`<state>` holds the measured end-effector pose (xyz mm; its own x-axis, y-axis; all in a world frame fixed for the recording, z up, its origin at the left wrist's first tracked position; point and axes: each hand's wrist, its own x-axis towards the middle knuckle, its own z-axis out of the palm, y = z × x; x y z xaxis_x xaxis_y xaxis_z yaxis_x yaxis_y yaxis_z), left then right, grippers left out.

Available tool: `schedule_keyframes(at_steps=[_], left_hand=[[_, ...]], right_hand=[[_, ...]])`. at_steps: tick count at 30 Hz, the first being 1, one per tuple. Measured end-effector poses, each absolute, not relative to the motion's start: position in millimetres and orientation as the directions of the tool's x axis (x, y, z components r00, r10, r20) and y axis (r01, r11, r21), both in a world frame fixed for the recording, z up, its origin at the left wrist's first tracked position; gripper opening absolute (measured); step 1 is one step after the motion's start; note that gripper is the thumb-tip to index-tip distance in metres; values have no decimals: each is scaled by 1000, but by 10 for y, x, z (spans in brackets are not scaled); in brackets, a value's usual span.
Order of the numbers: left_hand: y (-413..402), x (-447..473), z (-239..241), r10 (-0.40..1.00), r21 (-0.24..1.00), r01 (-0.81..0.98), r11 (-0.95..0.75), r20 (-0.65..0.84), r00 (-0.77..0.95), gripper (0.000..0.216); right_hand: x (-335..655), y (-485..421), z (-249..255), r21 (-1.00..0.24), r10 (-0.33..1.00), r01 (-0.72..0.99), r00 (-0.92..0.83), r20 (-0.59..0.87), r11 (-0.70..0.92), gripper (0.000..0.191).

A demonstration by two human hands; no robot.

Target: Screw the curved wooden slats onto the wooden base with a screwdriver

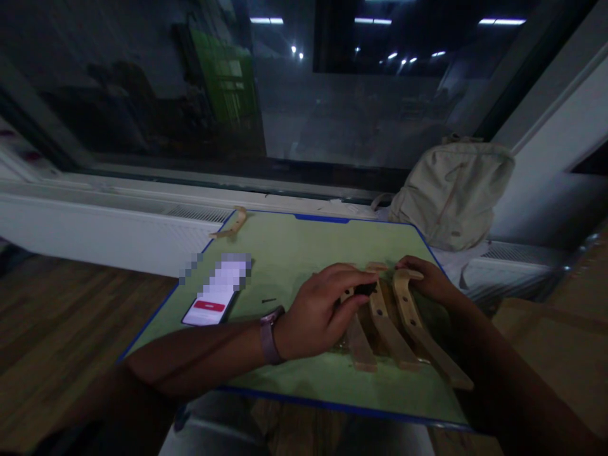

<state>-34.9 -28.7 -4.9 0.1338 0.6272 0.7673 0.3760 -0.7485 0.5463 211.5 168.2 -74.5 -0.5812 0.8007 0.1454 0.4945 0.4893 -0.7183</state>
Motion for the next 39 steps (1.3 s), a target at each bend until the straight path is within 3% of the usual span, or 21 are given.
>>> schedule_keyframes(at_steps=[8,15,20,23,27,34,39], left_hand=[[-232,-373,-46,594,521,378,-765,798,103,26],[-283,-367,-12,596,497,356,-791,758,266,34],[-215,-409,-35,571,487,391,-781,811,129,26],[-202,-430,-17,607,517,420,-746,788,108,20],[-225,-424,30,658,574,366,-733,734,167,33],[-227,-417,7,620,535,394,-748,775,124,22],[-235,-418,-67,721,658,319,-682,677,146,40]], right_hand=[[2132,1687,-751,-710,792,496,-594,143,500,10],[2141,1690,-752,-705,790,501,-598,136,501,11],[2144,1710,-778,-685,780,502,-606,157,528,11],[2145,1704,-773,-684,781,507,-606,150,525,9],[2140,1692,-760,-666,766,504,-622,162,550,9],[2138,1705,-773,-630,763,525,-623,173,572,11],[2137,1717,-779,-605,766,543,-614,187,583,13]])
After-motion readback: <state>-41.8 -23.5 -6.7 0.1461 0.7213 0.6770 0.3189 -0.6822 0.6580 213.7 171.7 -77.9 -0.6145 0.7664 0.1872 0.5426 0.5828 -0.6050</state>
